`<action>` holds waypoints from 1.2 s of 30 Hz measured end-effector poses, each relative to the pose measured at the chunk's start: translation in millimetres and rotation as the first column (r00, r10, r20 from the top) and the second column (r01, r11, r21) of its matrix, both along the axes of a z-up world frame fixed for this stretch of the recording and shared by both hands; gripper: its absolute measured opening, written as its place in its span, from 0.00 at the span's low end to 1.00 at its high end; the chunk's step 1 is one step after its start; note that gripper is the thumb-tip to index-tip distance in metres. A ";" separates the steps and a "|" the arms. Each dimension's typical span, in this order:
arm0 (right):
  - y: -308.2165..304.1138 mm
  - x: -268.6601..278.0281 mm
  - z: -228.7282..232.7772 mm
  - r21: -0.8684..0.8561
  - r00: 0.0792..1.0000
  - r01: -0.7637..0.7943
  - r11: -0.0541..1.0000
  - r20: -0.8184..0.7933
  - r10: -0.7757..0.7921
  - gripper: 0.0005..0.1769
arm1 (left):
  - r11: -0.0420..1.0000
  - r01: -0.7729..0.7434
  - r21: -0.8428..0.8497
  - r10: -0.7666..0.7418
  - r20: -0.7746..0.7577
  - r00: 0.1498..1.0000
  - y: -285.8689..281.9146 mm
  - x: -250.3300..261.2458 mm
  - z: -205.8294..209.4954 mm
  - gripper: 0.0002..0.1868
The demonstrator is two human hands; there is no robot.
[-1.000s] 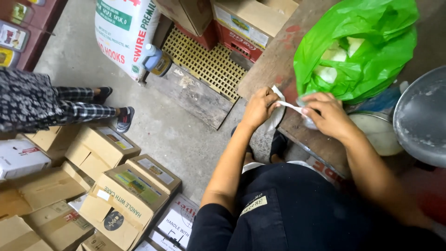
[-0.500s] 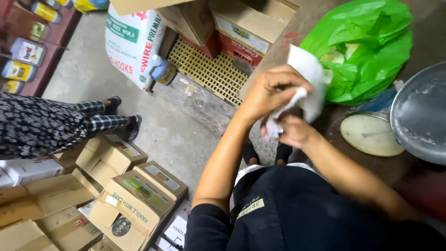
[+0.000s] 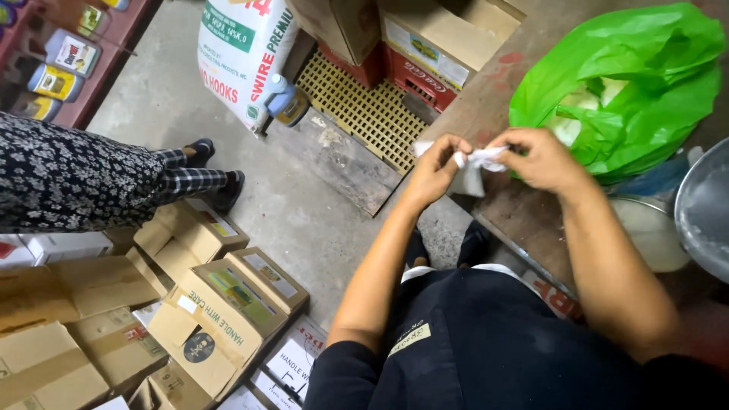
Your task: Scooping white powder from a bulk bag into a bowl and then into small individual plastic bags for sale or storage.
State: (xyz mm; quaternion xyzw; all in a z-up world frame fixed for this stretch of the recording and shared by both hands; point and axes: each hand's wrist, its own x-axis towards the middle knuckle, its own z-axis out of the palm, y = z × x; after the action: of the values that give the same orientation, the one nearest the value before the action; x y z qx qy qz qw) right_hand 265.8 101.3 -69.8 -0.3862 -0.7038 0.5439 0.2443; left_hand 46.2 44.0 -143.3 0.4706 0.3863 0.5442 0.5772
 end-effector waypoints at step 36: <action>-49.5 11.0 -89.3 0.426 0.754 0.518 0.741 0.182 -0.632 0.08 | 0.893 -0.207 -0.400 0.238 0.029 0.971 10.3 88.8 -82.9 0.09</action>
State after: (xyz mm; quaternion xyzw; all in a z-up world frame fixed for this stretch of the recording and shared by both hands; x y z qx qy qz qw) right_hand 276.8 51.8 -159.0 -0.6184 -0.6619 0.2370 0.3511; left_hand 135.0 54.3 -226.2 0.2761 0.5168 0.5354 0.6083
